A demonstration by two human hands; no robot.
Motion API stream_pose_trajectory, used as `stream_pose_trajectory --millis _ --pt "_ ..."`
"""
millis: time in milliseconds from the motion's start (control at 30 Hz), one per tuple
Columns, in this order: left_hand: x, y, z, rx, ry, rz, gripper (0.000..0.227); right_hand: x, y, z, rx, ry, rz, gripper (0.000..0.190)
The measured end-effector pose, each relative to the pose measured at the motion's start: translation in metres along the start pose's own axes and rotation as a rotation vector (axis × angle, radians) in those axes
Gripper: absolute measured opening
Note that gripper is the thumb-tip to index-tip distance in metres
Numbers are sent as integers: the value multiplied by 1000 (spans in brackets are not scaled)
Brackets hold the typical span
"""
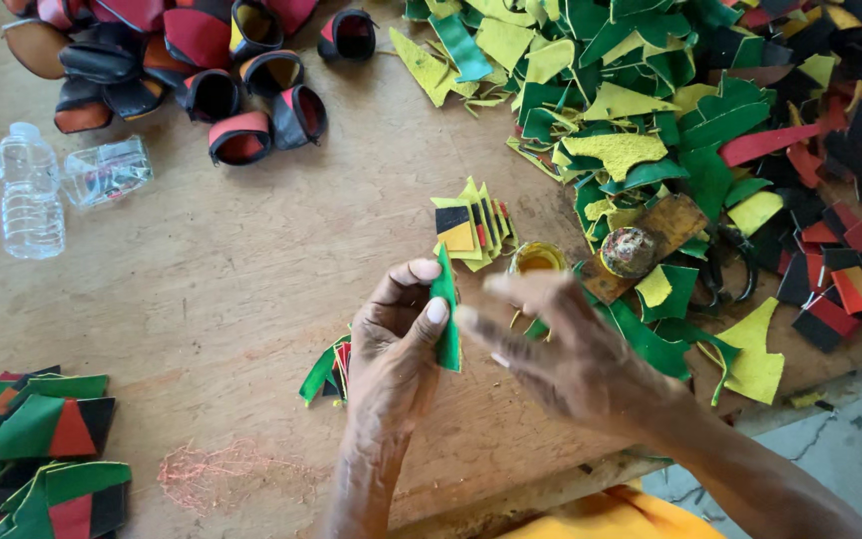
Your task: The person repeatedly picks small colored felt pieces, applies adhesive from a small jar using a finger, and stacks them into a growing pile on the table. The hands handle green, yellow, red, and black pieces one at a time, pressing them together after applying glue.
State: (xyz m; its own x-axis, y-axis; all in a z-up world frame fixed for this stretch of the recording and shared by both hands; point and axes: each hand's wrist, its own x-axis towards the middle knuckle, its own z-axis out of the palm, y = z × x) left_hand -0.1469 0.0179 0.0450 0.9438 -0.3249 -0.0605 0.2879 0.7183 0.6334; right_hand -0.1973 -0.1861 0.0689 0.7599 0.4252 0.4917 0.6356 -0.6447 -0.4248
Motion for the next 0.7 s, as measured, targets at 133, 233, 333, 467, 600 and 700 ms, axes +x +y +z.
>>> stream_pose_trajectory --millis 133,233,333,467,600,700 --pt "0 1 0 10 -1 21 30 -4 -2 1 -61 45 -72 62" --pt "3 -1 3 29 22 2 31 0 2 7 -57 49 18 62" --pt "5 -1 6 45 50 -5 30 0 1 11 -45 21 -54 64" --pt "7 1 1 39 52 18 29 -15 -7 3 69 -54 -135 66" --pt "8 -1 0 16 16 8 28 -9 -2 11 114 4 -8 58" --pt "8 -1 2 16 72 11 29 -7 -4 3 81 -53 -114 63"
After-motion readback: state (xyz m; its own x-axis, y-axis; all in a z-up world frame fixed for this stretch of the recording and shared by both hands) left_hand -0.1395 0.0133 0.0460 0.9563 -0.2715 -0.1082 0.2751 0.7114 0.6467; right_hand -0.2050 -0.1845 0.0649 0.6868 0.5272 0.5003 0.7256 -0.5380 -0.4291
